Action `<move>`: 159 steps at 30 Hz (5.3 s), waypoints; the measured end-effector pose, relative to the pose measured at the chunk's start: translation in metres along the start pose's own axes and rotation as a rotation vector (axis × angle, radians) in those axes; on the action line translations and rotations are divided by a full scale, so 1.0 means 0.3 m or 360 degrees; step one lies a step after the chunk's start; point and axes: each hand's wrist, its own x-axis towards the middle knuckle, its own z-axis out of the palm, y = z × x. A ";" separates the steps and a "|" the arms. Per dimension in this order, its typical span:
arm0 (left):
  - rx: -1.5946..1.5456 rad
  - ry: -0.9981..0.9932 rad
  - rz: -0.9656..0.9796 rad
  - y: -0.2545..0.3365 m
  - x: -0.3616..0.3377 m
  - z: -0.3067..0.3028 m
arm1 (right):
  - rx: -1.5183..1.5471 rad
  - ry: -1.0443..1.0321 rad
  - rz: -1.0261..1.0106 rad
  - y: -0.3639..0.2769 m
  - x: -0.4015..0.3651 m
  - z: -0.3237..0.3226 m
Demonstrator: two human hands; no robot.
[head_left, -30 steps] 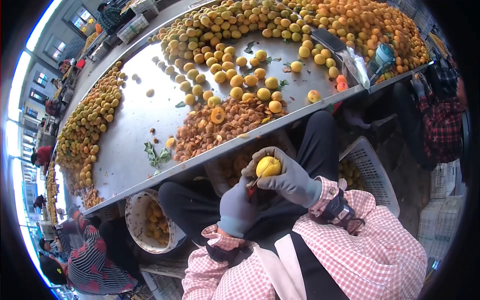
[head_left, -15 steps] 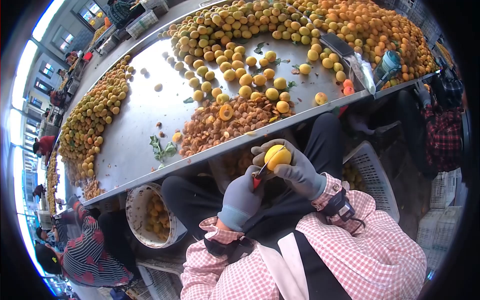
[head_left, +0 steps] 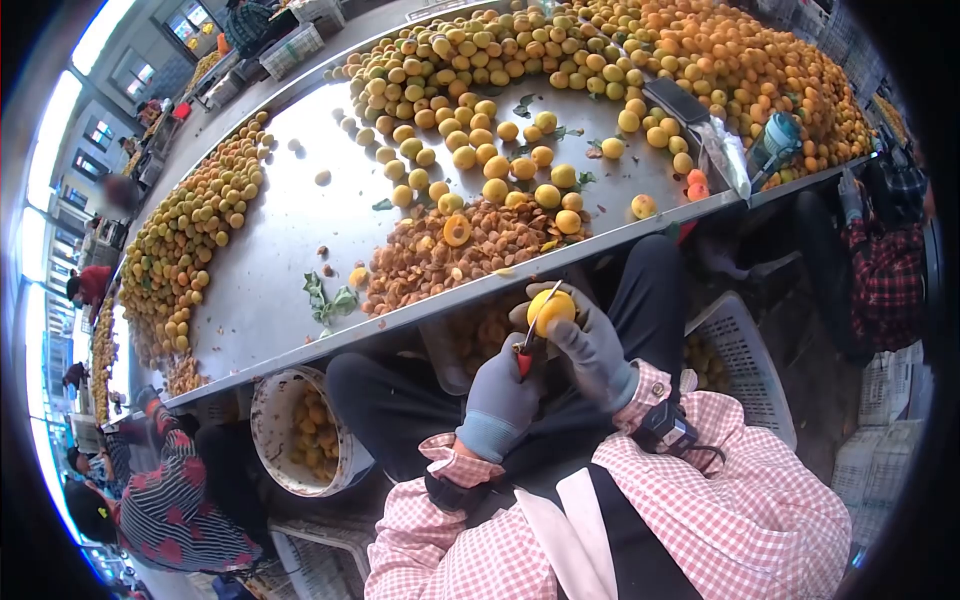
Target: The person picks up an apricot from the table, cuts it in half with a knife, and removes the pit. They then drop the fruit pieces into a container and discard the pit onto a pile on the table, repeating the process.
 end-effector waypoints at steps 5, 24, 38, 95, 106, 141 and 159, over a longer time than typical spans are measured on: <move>-0.0013 0.0057 0.0009 -0.020 -0.007 -0.006 | 0.0526 0.0098 0.0226 0.030 -0.014 0.048; -0.1012 0.0158 -0.0332 0.006 -0.009 -0.104 | 0.0464 -0.0037 0.0533 0.010 0.024 -0.091; -0.0229 -0.0090 0.0350 -0.004 0.055 -0.057 | 0.0582 0.0326 0.0623 0.007 0.035 0.002; 0.0888 0.0230 0.1066 0.109 0.206 -0.095 | -0.0569 0.0372 -0.0259 -0.008 0.078 0.027; 0.1113 -0.0054 0.1139 0.154 0.181 -0.124 | 0.0339 0.0264 0.0541 -0.070 0.074 0.021; 0.1098 -0.0019 0.1225 0.189 0.155 -0.149 | 0.0167 0.0011 0.0350 -0.069 0.034 0.054; 0.1310 -0.0308 0.1617 0.236 0.240 -0.203 | 0.0326 0.0137 0.0453 -0.047 0.041 0.042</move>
